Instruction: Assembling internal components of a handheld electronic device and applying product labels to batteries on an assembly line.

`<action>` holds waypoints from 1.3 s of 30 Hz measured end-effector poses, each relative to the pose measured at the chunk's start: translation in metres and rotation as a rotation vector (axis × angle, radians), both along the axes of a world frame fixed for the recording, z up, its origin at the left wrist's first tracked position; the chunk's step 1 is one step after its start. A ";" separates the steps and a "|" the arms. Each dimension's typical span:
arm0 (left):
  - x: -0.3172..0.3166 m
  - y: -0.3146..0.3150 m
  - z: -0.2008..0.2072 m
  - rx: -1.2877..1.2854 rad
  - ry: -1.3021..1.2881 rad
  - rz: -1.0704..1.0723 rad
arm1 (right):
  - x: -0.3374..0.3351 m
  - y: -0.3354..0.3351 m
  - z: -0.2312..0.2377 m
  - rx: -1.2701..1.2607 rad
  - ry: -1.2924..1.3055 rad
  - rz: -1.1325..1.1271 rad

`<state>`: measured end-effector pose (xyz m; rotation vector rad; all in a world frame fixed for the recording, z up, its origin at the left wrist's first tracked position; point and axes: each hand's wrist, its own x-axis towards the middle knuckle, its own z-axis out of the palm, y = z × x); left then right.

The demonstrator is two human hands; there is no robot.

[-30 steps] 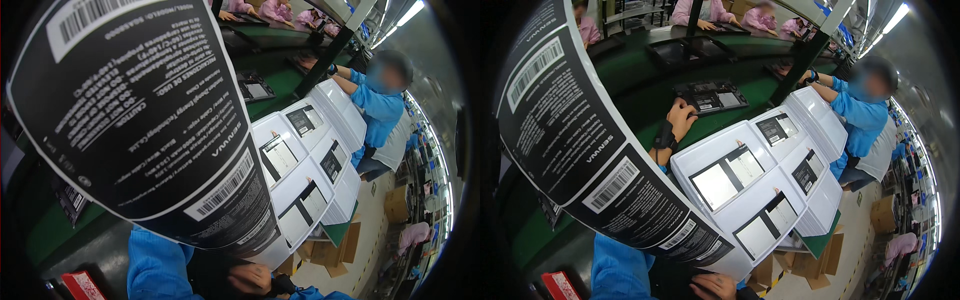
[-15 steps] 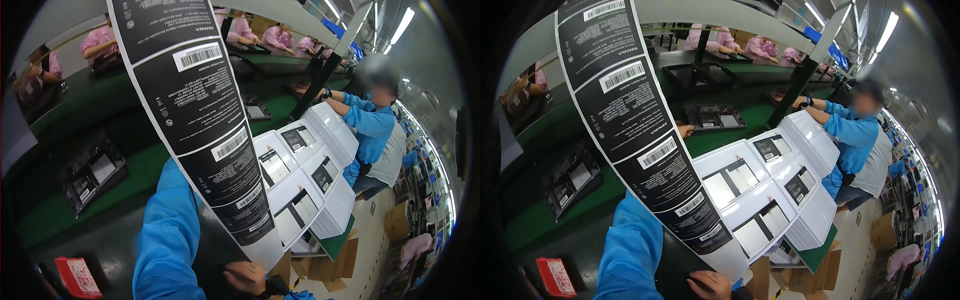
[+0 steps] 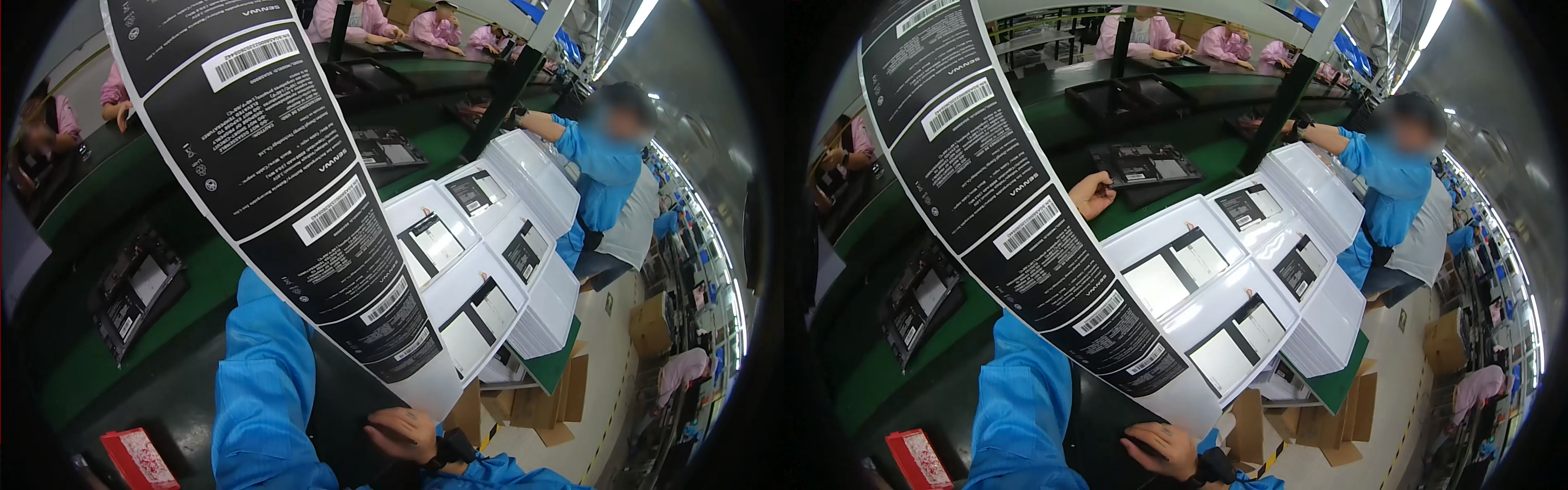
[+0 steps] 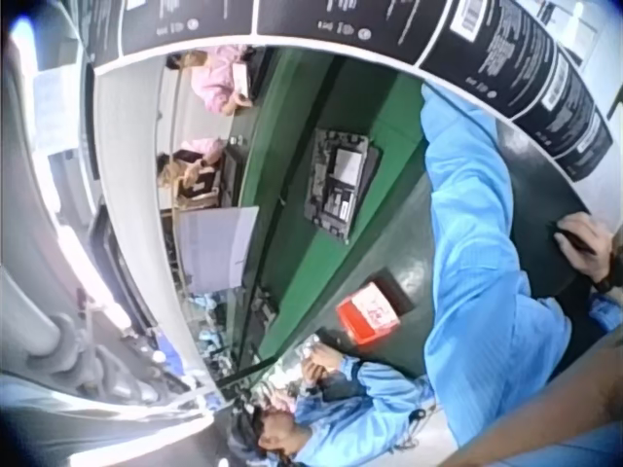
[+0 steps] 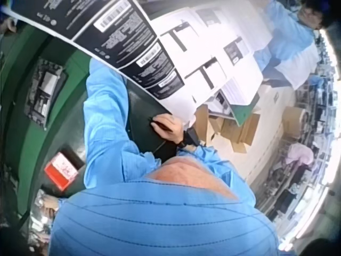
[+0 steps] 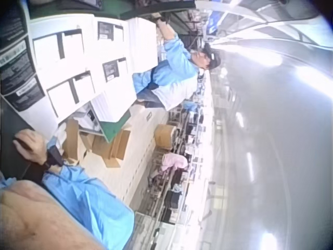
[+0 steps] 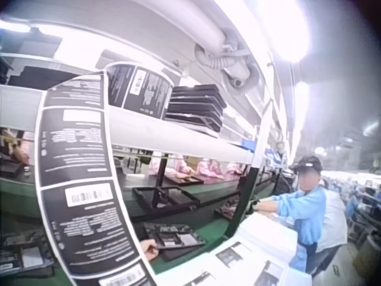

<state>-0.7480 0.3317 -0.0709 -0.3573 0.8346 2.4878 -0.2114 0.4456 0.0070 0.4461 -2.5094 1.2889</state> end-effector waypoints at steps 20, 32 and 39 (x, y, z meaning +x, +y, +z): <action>0.070 -0.068 -0.013 -0.038 0.361 0.315 | 0.007 0.001 -0.007 -0.052 0.010 -0.088; 0.372 -0.190 0.055 -0.142 0.351 0.582 | 0.009 0.011 -0.008 -0.274 -0.189 0.008; 0.542 -0.189 0.079 -0.445 0.187 0.554 | -0.013 0.031 -0.006 -0.554 -0.286 0.142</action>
